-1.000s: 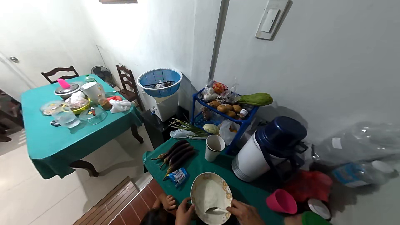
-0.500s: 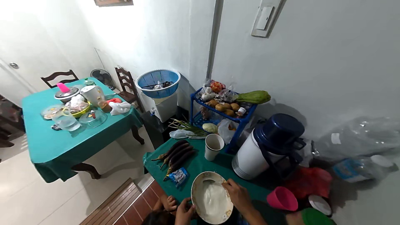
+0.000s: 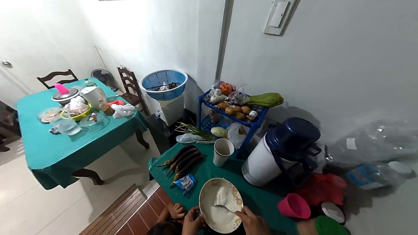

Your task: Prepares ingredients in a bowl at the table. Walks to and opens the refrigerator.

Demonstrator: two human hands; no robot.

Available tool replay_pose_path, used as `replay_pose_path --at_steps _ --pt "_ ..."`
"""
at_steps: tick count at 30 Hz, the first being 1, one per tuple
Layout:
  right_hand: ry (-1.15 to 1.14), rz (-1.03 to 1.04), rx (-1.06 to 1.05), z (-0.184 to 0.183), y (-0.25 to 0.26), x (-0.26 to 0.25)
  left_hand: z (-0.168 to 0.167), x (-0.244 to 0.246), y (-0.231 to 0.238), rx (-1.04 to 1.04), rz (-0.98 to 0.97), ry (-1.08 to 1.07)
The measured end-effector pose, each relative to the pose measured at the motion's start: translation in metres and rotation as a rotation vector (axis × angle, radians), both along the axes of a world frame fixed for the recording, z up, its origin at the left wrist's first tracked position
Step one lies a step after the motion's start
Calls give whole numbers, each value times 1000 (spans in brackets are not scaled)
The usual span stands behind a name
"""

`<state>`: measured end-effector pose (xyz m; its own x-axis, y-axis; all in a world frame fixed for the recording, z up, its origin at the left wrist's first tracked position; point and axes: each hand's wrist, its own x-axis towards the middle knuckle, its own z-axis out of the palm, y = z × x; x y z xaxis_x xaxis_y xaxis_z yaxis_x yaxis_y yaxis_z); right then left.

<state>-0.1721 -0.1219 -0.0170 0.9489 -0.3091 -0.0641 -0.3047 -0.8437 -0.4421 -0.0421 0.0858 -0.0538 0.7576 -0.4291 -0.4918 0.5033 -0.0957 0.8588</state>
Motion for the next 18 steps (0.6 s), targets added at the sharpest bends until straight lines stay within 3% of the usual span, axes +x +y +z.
replay_pose_path --at_steps 6,13,18 --pt "-14 97 10 6 -2 -6 3 0 -1 -16 11 28" --pt "-119 25 -154 -7 -20 25 4 -1 -1 -15 13 10" --pt "-76 -48 -125 -8 -32 45 3 -1 0 -13 5 9"
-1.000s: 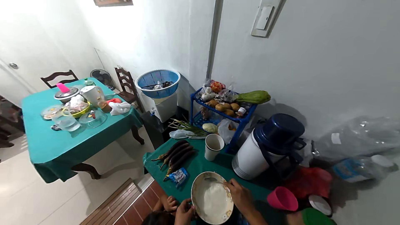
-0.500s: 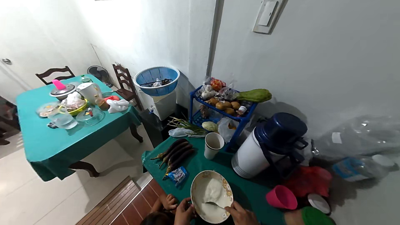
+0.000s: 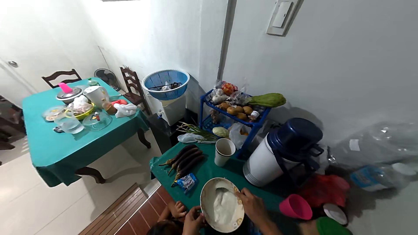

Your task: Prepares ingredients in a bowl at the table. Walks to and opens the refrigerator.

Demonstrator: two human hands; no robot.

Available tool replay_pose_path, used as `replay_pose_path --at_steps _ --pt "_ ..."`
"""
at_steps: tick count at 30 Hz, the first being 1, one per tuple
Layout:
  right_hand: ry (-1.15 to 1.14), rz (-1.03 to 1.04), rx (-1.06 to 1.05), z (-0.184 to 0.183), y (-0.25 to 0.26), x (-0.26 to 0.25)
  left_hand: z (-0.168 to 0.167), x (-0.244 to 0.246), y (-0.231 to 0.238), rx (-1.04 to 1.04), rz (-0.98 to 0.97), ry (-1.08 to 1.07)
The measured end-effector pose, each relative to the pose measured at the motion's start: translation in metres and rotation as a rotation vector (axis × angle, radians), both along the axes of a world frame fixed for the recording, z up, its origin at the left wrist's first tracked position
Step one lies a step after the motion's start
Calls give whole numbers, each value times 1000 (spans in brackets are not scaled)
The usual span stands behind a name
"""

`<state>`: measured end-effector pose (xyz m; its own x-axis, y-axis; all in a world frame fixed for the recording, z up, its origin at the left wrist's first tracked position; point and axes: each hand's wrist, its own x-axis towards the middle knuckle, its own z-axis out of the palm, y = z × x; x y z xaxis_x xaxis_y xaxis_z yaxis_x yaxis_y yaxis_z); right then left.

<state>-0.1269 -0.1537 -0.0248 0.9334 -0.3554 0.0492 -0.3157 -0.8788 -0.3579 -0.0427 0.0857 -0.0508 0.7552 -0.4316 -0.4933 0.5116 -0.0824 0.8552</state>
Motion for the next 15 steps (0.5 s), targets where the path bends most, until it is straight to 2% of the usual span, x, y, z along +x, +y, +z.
replay_pose_path --at_steps 4,7,15 --pt "-7 -50 -1 0 -4 -5 -1 0 1 31 -33 -9" --pt "68 -51 64 5 -5 -20 -1 0 1 41 -39 -6" --pt "220 108 180 21 7 -54 -4 0 -1 20 -25 13"
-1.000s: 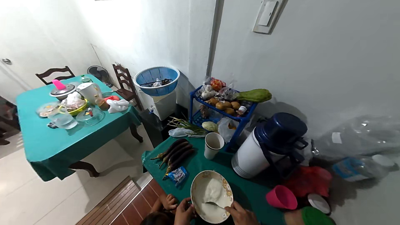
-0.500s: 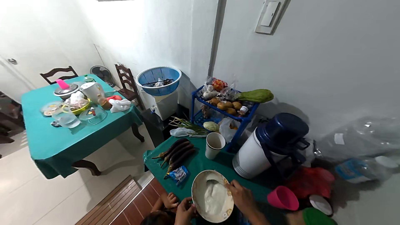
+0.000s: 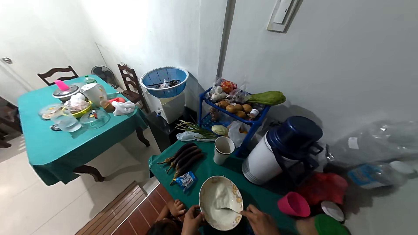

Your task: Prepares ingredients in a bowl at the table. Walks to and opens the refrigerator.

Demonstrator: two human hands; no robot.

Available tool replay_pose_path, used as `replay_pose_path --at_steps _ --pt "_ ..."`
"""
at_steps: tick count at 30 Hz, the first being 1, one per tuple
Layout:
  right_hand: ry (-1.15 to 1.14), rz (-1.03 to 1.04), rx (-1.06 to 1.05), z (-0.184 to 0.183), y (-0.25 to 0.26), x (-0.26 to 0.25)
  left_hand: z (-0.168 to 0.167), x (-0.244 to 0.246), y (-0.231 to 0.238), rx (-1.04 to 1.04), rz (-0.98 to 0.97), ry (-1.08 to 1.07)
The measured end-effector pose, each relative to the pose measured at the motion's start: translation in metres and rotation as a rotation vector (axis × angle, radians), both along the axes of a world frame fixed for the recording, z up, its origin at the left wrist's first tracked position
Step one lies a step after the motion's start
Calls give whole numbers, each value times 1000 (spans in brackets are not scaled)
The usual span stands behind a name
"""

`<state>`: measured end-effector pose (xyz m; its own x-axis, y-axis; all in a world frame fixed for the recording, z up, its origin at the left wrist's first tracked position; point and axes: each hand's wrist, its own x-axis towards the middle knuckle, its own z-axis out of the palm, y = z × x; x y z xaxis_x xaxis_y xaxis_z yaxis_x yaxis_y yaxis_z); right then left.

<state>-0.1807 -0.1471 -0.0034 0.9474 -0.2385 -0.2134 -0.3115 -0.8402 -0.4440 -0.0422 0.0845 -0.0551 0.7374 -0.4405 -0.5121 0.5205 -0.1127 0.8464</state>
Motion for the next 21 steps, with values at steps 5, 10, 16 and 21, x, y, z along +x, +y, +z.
replay_pose_path --at_steps 5,10,16,21 --pt "16 89 19 15 2 -3 3 -1 -1 16 -8 -5" --pt "53 49 -77 21 -12 8 6 -2 1 23 -16 -9" --pt "-174 5 -200 -6 -32 34 7 -3 0 21 -21 -18" --pt "-312 2 -211 -23 -31 54 8 -3 1 47 -33 -37"
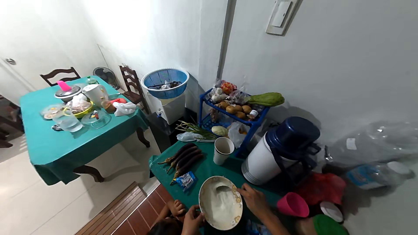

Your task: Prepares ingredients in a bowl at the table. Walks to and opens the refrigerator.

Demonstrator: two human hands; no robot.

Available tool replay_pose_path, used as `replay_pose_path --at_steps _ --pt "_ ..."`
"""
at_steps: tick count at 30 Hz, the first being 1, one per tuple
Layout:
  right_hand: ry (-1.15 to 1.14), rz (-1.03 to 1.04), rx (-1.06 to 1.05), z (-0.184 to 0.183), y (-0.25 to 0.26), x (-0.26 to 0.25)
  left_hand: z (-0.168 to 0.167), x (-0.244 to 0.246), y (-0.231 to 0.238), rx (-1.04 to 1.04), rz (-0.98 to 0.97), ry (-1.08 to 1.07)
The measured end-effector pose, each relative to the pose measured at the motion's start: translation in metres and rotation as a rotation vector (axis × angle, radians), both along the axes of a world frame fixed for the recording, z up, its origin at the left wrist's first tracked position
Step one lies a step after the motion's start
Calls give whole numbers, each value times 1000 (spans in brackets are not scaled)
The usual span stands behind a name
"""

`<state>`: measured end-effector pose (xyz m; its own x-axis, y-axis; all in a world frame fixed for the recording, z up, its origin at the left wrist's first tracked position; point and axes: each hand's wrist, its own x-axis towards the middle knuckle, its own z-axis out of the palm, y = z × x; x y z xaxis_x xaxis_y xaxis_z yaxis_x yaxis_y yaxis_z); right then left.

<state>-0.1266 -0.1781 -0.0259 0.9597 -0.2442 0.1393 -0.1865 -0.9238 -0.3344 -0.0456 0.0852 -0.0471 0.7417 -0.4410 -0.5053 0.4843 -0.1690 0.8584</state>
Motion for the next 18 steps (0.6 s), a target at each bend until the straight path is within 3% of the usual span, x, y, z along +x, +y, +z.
replay_pose_path --at_steps 4,10,18 --pt "-68 -26 -28 -6 4 -2 -2 0 1 2 3 6" --pt "302 -131 91 28 18 -29 -3 0 1 2 -5 9" --pt "444 -19 216 41 39 -45 -1 0 0 0 -3 -8"
